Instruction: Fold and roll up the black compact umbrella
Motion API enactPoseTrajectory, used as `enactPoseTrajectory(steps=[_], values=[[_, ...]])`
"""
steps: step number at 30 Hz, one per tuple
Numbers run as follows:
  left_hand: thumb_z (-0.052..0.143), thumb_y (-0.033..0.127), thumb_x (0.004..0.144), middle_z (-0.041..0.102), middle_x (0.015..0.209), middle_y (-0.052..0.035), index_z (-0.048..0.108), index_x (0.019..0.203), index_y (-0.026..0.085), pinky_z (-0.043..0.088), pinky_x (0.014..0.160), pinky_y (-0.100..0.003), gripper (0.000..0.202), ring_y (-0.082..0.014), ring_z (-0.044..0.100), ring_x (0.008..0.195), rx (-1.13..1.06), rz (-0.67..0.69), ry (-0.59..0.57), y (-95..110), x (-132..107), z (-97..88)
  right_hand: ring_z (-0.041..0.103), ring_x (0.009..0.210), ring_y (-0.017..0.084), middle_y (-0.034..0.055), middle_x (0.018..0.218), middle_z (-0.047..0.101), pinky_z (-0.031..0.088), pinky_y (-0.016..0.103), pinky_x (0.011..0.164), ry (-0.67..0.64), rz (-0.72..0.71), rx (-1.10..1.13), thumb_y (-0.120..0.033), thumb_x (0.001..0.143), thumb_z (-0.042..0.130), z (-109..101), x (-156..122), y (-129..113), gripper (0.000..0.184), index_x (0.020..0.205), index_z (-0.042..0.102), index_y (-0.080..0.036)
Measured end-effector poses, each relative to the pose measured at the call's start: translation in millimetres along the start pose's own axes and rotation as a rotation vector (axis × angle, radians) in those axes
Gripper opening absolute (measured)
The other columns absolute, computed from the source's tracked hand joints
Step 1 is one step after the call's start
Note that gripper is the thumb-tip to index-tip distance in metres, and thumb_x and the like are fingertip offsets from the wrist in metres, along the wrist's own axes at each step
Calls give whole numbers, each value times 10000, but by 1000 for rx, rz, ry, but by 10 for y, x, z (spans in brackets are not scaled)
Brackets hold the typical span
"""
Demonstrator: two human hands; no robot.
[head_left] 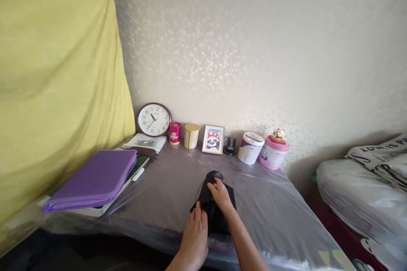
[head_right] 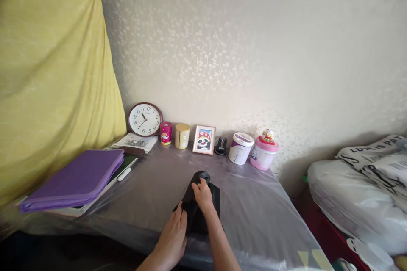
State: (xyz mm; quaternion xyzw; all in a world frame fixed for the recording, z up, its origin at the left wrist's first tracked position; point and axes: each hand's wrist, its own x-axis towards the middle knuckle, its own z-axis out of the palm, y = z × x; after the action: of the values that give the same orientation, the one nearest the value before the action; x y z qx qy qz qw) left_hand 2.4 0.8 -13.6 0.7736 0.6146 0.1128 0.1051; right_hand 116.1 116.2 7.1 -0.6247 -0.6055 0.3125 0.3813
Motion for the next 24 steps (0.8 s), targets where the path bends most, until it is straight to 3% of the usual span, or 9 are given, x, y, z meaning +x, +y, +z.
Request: enactPoseTrajectory(steps=[3, 7, 12, 16, 21, 24], values=[[478, 55, 615, 241, 1458, -179, 266, 1361, 60, 276, 1071, -375, 776, -266, 291, 1319, 2, -20, 34, -12, -10, 2, 615, 556, 148, 15, 684, 676, 445, 243, 525, -109, -32, 39, -340, 831, 417, 14, -49, -45, 379, 1153, 480, -150], [446, 67, 663, 274, 1446, -176, 201, 1379, 43, 309, 1056, -347, 757, -234, 316, 1309, -14, -11, 34, -50, -69, -62, 609, 563, 124, 30, 717, 705, 442, 239, 585, -169, -109, 12, -319, 852, 377, -13, -136, -168, 287, 1035, 516, -146], [458, 159, 747, 405, 1360, -162, 350, 1305, 93, 358, 1018, -429, 572, -265, 407, 1241, -2, -29, 151, -79, -155, -219, 627, 630, 127, 11, 739, 720, 437, 237, 658, -195, -197, -86, -293, 869, 377, -42, -247, -279, 222, 895, 573, -191], [498, 172, 707, 389, 1364, -94, 446, 1230, 193, 306, 1053, -457, 526, -271, 361, 1266, -2, 80, 210, -8, -112, -322, 645, 745, 142, 7, 775, 716, 436, 230, 697, -250, -321, -122, -295, 883, 387, -53, -322, -321, 250, 834, 618, -215], [503, 164, 681, 410, 1334, -65, 418, 1274, 217, 304, 1050, -433, 602, -263, 361, 1245, -26, 120, 176, 13, -30, -228, 641, 814, 149, 4, 822, 713, 450, 245, 777, -370, -390, -63, -320, 896, 392, -135, -418, -350, 279, 894, 655, -227], [489, 152, 681, 424, 1316, -56, 379, 1310, 204, 302, 1049, -396, 642, -242, 360, 1230, -43, 110, 198, -35, -18, -118, 625, 857, 150, 3, 863, 710, 454, 261, 812, -335, -435, -18, -335, 905, 397, -189, -496, -302, 282, 968, 654, -238]])
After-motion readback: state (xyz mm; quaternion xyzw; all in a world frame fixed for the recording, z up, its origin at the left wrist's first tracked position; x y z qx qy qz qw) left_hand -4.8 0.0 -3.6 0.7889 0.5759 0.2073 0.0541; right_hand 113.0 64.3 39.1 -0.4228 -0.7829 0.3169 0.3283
